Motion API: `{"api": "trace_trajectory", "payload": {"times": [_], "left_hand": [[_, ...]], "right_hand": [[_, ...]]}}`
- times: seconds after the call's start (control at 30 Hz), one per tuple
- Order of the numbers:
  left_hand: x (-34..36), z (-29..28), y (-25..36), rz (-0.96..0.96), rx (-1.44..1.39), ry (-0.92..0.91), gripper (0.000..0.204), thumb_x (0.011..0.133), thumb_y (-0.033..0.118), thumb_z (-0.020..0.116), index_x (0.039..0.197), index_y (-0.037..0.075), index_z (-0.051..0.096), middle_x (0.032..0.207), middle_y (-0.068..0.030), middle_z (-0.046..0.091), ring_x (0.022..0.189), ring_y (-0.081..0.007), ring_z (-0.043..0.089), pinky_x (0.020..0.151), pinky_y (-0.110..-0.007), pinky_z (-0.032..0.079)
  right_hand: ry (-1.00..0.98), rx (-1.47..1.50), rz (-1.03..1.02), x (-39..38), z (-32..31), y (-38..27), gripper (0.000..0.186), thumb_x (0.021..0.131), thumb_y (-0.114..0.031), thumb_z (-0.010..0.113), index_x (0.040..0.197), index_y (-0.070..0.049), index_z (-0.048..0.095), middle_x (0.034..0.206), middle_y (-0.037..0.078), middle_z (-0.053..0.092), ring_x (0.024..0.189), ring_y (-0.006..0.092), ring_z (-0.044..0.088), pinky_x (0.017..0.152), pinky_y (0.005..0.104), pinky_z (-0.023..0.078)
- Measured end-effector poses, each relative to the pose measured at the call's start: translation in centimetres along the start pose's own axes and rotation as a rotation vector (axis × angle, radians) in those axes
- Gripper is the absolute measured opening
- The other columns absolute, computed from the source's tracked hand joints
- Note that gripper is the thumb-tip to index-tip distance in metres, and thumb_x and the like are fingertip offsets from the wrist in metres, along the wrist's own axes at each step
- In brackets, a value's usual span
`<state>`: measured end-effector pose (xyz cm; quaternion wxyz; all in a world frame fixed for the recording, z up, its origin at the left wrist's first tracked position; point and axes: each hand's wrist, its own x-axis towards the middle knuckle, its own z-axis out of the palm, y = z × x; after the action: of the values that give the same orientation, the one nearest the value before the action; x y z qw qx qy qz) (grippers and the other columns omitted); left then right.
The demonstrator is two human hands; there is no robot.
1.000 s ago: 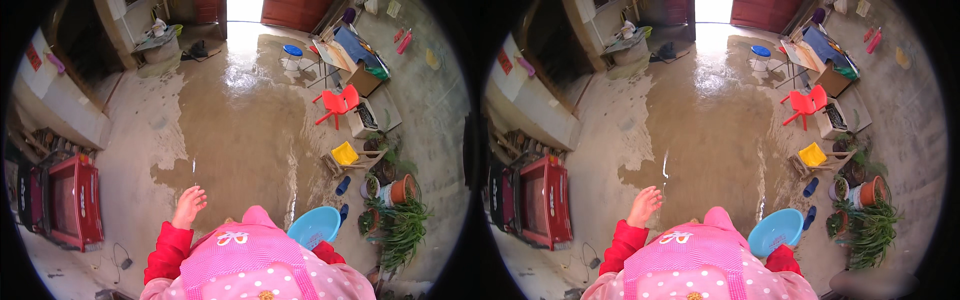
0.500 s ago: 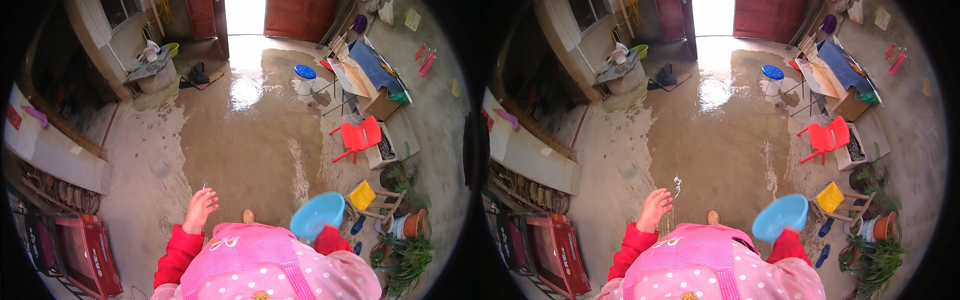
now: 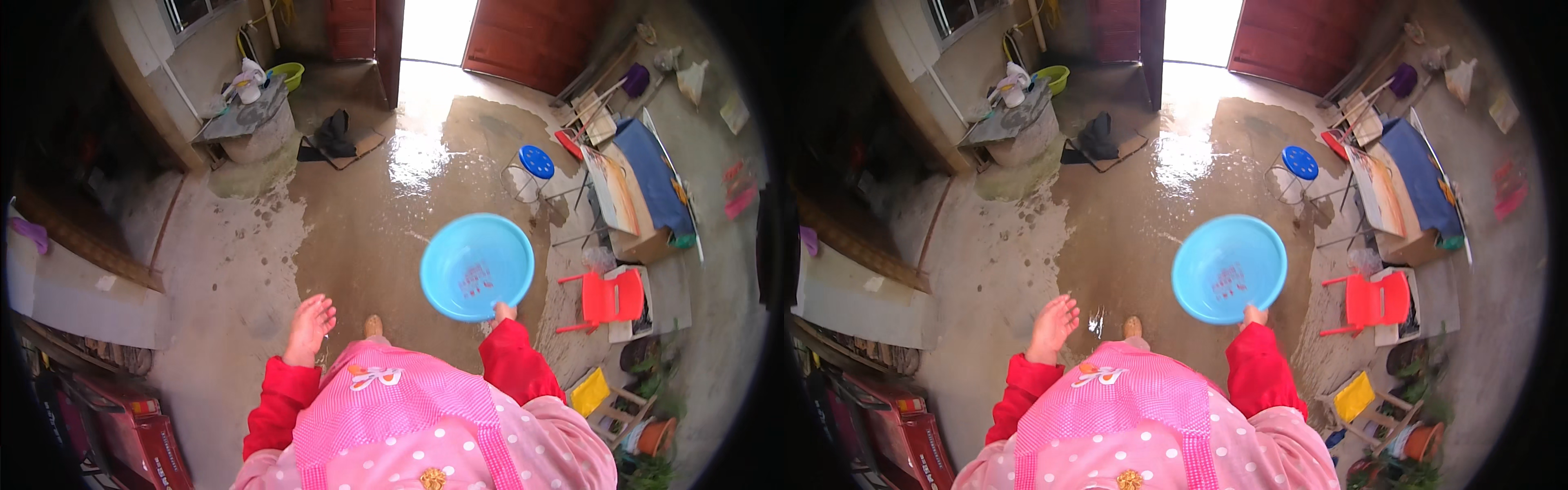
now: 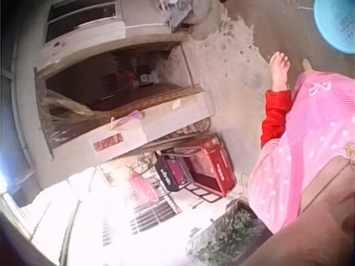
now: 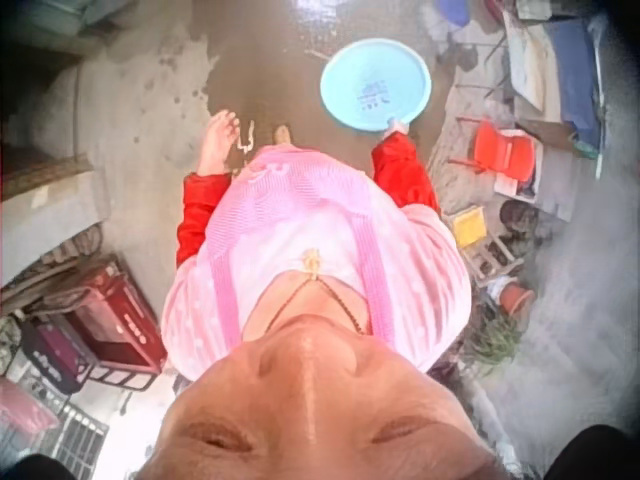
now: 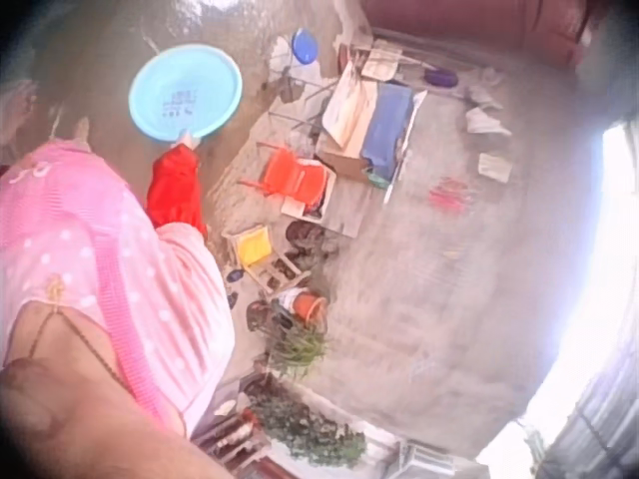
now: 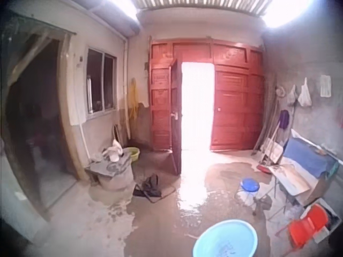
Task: The person washes a dark piece of clothing by hand in a yellow basin filled with water. They scrub the item, rinse it, and wring it out. The person also carries a blue basin of water across the courtyard and pours it onto the ground, then uses a squeegee to push water toward a drain.
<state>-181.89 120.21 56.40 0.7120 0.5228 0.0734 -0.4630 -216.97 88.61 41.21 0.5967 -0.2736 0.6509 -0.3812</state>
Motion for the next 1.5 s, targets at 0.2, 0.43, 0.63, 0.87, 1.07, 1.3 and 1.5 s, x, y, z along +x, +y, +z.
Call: {"api": "trace_trajectory", "payload": {"times": [0.2, 0.43, 0.63, 0.87, 1.07, 1.3, 1.5], "left_hand": [[13.3, 8.8, 11.0, 0.000, 0.066, -0.103, 0.021, 0.088, 0.016, 0.056, 0.107, 0.008, 0.054, 0.100, -0.0068, 0.059, 0.085, -0.0185, 0.059, 0.070, -0.033, 0.049], [30.3, 17.2, 16.5, -0.070, 0.005, -0.139, 0.019, 0.087, 0.015, 0.058, 0.105, 0.009, 0.055, 0.099, -0.0057, 0.060, 0.086, -0.0190, 0.059, 0.071, -0.034, 0.049], [44.3, 23.2, 24.1, -0.048, 0.005, -0.010, 0.019, 0.087, 0.016, 0.057, 0.104, 0.009, 0.055, 0.100, -0.0059, 0.060, 0.087, -0.0187, 0.059, 0.071, -0.034, 0.049], [57.5, 30.3, 33.0, 0.021, -0.044, 0.024, 0.018, 0.089, 0.016, 0.054, 0.106, 0.009, 0.054, 0.101, -0.0056, 0.059, 0.086, -0.0177, 0.059, 0.070, -0.034, 0.049], [71.2, 32.5, 40.7, 0.076, -0.106, 0.081, 0.018, 0.089, 0.015, 0.053, 0.106, 0.009, 0.055, 0.100, -0.0053, 0.060, 0.085, -0.0167, 0.059, 0.070, -0.033, 0.050], [88.2, 39.1, 53.0, 0.148, -0.177, 0.093, 0.022, 0.087, 0.017, 0.057, 0.108, 0.010, 0.056, 0.102, -0.0054, 0.060, 0.087, -0.0176, 0.059, 0.071, -0.032, 0.049], [99.0, 42.2, 62.2, 0.146, -0.165, 0.082, 0.019, 0.087, 0.016, 0.057, 0.105, 0.010, 0.057, 0.101, -0.0057, 0.060, 0.086, -0.0179, 0.059, 0.071, -0.032, 0.049]], "right_hand": [[0.398, -0.123, 0.187, 6.6, 0.3, -1.4, 0.047, 0.072, 0.001, 0.045, 0.118, -0.002, 0.051, 0.099, 0.014, 0.059, 0.082, 0.0300, 0.062, 0.059, 0.0435, 0.051], [0.501, -0.163, 0.338, 12.6, 4.9, -6.3, 0.046, 0.072, -0.002, 0.046, 0.118, -0.002, 0.050, 0.100, 0.015, 0.058, 0.083, 0.0307, 0.061, 0.059, 0.0438, 0.051], [0.376, -0.232, 0.341, 26.8, 18.6, -14.6, 0.046, 0.072, -0.004, 0.048, 0.118, -0.002, 0.050, 0.102, 0.015, 0.057, 0.084, 0.0313, 0.061, 0.059, 0.0441, 0.051], [-0.091, -0.292, 0.213, 43.9, 54.2, -28.4, 0.045, 0.072, -0.011, 0.050, 0.116, -0.002, 0.049, 0.106, 0.017, 0.054, 0.088, 0.0331, 0.060, 0.061, 0.0456, 0.052], [-0.540, -0.157, 0.274, 46.6, 83.9, -33.4, 0.042, 0.073, -0.004, 0.049, 0.114, -0.002, 0.042, 0.103, 0.014, 0.052, 0.089, 0.0292, 0.057, 0.070, 0.0421, 0.052], [-0.678, -0.291, 0.373, 54.2, 102.5, -41.7, 0.039, 0.070, -0.004, 0.051, 0.108, -0.002, 0.044, 0.089, 0.010, 0.053, 0.071, 0.0254, 0.056, 0.056, 0.0340, 0.050], [-0.747, -0.233, 0.364, 56.4, 116.6, -47.4, 0.024, 0.072, 0.000, 0.048, 0.095, 0.000, 0.044, 0.080, 0.008, 0.052, 0.060, 0.0203, 0.056, 0.050, 0.0289, 0.051]]}}
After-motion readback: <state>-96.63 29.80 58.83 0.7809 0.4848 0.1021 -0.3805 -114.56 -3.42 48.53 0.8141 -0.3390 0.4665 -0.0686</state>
